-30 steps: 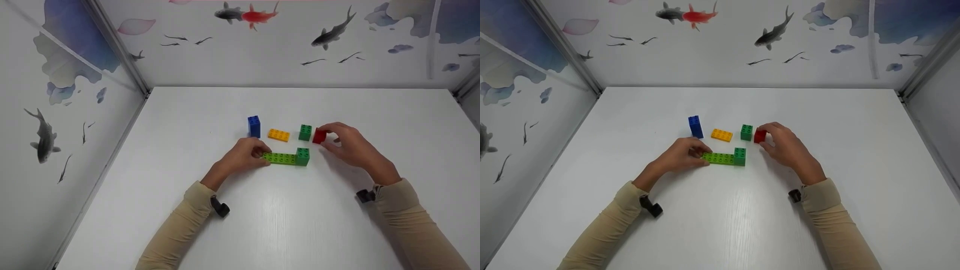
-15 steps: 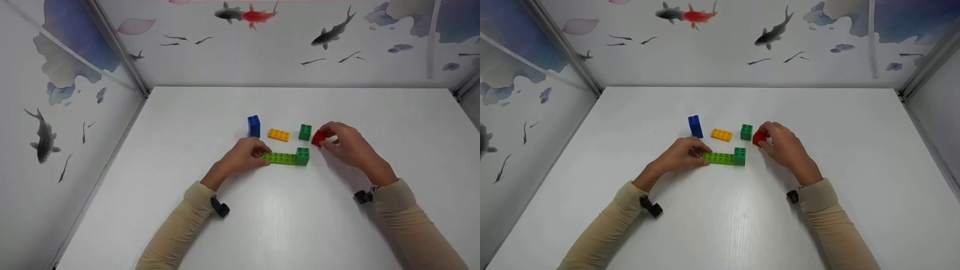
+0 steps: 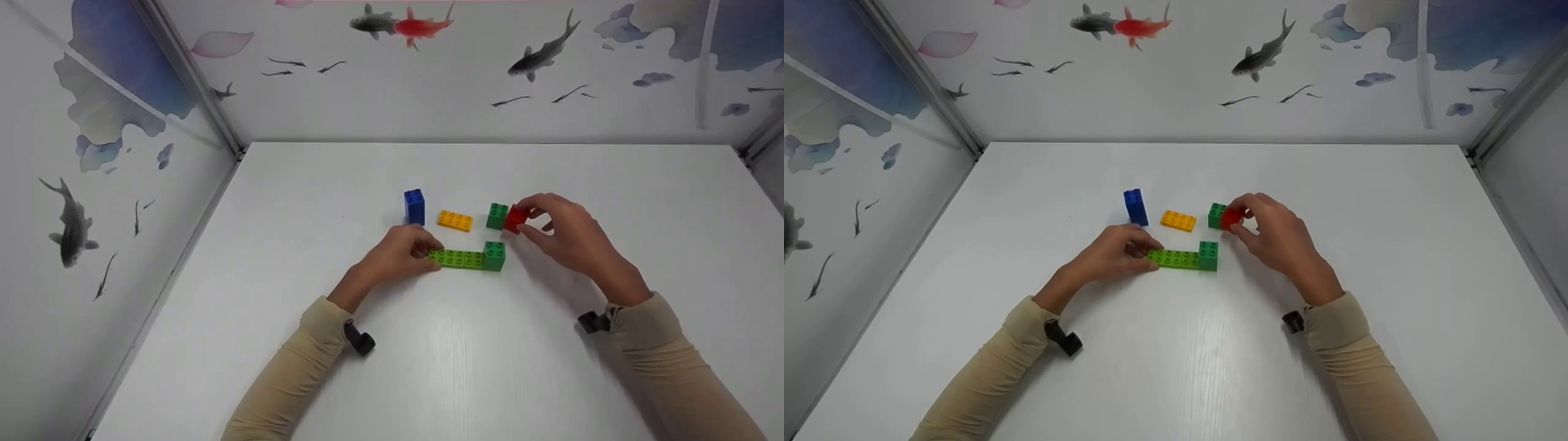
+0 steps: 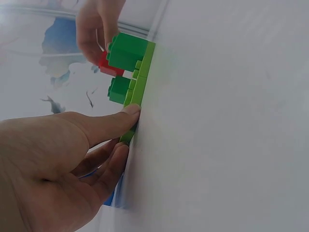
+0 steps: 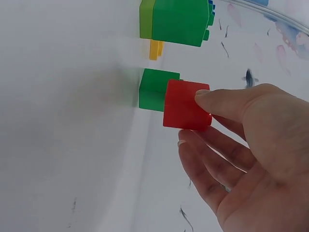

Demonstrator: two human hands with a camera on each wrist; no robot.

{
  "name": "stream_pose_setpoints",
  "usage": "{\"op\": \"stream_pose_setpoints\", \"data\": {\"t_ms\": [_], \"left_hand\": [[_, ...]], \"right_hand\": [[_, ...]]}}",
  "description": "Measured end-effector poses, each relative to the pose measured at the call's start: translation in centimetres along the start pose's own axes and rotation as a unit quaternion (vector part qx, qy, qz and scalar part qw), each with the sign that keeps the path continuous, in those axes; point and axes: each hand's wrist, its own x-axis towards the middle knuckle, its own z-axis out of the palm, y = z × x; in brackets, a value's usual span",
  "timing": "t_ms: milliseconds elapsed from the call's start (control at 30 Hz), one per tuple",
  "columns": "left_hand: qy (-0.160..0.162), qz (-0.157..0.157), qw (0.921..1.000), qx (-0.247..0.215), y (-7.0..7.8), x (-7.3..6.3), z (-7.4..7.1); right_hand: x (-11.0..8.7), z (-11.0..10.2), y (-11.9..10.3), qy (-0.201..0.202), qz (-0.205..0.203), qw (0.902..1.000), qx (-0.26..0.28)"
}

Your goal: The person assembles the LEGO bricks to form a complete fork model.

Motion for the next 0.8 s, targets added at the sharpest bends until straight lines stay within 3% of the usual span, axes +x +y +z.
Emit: {"op": "stream_pose_setpoints", "data": {"t_ms": [367, 533, 800], "left_hand": [[0.001, 0.007, 0.9999, 0.008, 0.2, -0.1, 0.0], [0.002, 0.006, 0.9999, 0.009, 0.2, -0.2, 0.0], [0.006, 0.016, 0.9998, 0.014, 0.1, -0.1, 0.1]], "right_hand": [[-0.3, -0.1, -1.8, 0.043, -0.089, 0.995, 0.013], [-0.4, 0.4, -2.3, 0.038, -0.125, 0.9908, 0.033], [-0.5, 1.3, -3.1, 0.016, -0.147, 0.9875, 0.055]]}}
